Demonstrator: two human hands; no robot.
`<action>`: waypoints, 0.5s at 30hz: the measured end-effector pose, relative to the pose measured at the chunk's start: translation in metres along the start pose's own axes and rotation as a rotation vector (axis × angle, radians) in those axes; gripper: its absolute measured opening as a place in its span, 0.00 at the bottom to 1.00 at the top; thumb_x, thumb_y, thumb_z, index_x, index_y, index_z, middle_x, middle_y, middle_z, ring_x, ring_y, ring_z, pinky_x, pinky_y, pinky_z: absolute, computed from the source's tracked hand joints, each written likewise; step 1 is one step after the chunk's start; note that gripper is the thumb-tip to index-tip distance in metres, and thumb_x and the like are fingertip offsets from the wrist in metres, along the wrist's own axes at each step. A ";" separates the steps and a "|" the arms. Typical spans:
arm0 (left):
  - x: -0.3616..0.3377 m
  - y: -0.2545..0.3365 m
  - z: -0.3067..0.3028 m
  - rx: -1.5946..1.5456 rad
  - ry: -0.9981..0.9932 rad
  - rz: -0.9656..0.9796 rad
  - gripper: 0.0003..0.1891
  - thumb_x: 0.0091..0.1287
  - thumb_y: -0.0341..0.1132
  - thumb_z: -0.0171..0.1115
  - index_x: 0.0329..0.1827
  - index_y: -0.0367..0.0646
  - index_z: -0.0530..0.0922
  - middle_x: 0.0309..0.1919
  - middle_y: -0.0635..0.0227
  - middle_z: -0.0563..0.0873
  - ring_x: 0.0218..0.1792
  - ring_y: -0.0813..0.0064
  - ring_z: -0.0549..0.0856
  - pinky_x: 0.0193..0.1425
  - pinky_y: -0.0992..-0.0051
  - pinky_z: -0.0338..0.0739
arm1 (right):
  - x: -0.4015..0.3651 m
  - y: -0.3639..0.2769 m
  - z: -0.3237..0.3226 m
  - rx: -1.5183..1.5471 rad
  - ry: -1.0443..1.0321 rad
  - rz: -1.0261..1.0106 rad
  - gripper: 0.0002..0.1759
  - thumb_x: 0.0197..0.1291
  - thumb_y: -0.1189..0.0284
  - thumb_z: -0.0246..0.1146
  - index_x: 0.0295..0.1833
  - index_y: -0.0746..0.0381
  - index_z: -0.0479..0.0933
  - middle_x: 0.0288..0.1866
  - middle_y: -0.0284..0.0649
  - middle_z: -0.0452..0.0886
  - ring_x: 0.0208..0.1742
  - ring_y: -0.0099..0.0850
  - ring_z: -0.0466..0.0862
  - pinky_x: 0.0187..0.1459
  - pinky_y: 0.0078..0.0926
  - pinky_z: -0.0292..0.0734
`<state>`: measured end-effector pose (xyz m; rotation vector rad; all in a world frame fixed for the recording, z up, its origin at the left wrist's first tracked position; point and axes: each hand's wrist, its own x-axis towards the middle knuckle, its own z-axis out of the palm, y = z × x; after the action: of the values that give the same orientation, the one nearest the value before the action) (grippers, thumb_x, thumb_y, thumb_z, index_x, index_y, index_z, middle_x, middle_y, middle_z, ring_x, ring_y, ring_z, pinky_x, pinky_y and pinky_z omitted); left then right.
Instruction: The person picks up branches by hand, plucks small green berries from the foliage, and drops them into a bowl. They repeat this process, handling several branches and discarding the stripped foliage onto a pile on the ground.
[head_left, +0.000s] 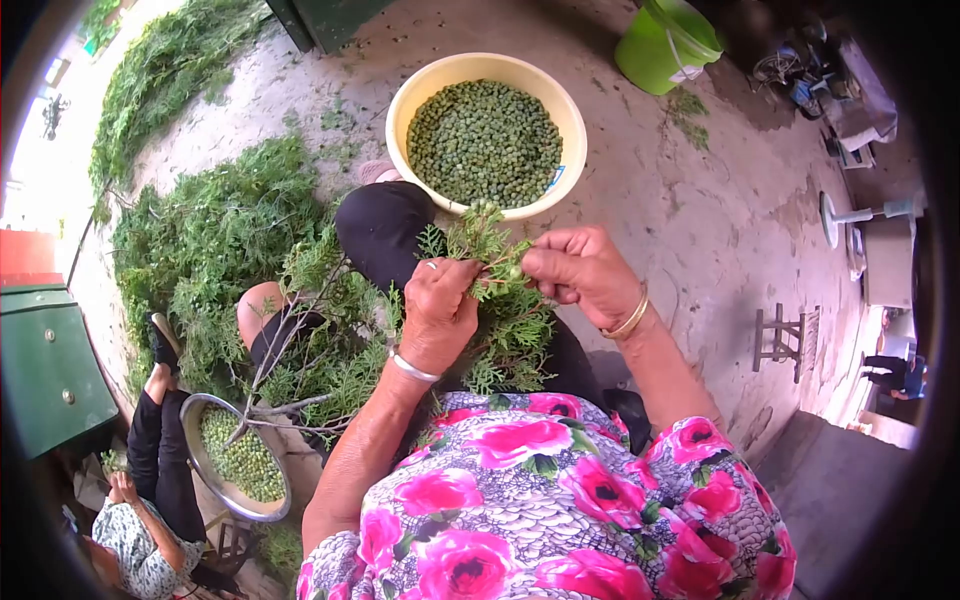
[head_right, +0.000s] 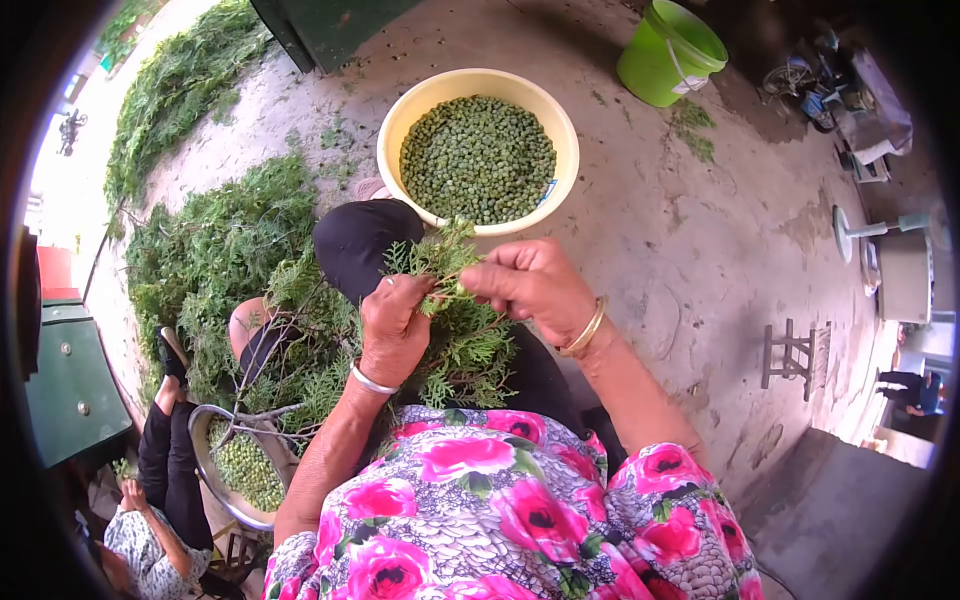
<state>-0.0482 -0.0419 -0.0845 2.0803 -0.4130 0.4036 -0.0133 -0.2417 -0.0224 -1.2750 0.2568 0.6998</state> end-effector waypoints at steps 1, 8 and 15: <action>0.000 0.001 0.000 0.014 -0.001 0.022 0.21 0.42 0.14 0.53 0.41 0.37 0.80 0.28 0.58 0.81 0.31 0.55 0.81 0.34 0.64 0.75 | 0.002 0.003 0.002 -0.065 -0.013 -0.027 0.08 0.53 0.74 0.68 0.36 0.68 0.81 0.28 0.33 0.81 0.25 0.16 0.75 0.22 0.13 0.64; 0.000 0.001 -0.005 0.016 -0.085 0.012 0.17 0.43 0.16 0.56 0.39 0.37 0.78 0.30 0.60 0.82 0.32 0.55 0.80 0.39 0.63 0.72 | 0.006 0.020 0.005 -0.212 -0.105 -0.077 0.08 0.53 0.74 0.70 0.37 0.67 0.83 0.29 0.30 0.82 0.25 0.14 0.74 0.24 0.15 0.67; 0.000 0.001 -0.005 -0.011 -0.030 -0.010 0.22 0.41 0.12 0.48 0.41 0.35 0.79 0.28 0.58 0.83 0.31 0.54 0.82 0.35 0.67 0.77 | -0.003 0.019 0.006 -0.131 -0.173 0.025 0.09 0.60 0.70 0.67 0.37 0.66 0.80 0.27 0.32 0.80 0.24 0.14 0.74 0.23 0.10 0.66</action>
<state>-0.0496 -0.0386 -0.0811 2.0795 -0.4220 0.3640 -0.0287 -0.2345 -0.0337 -1.3282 0.0868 0.8543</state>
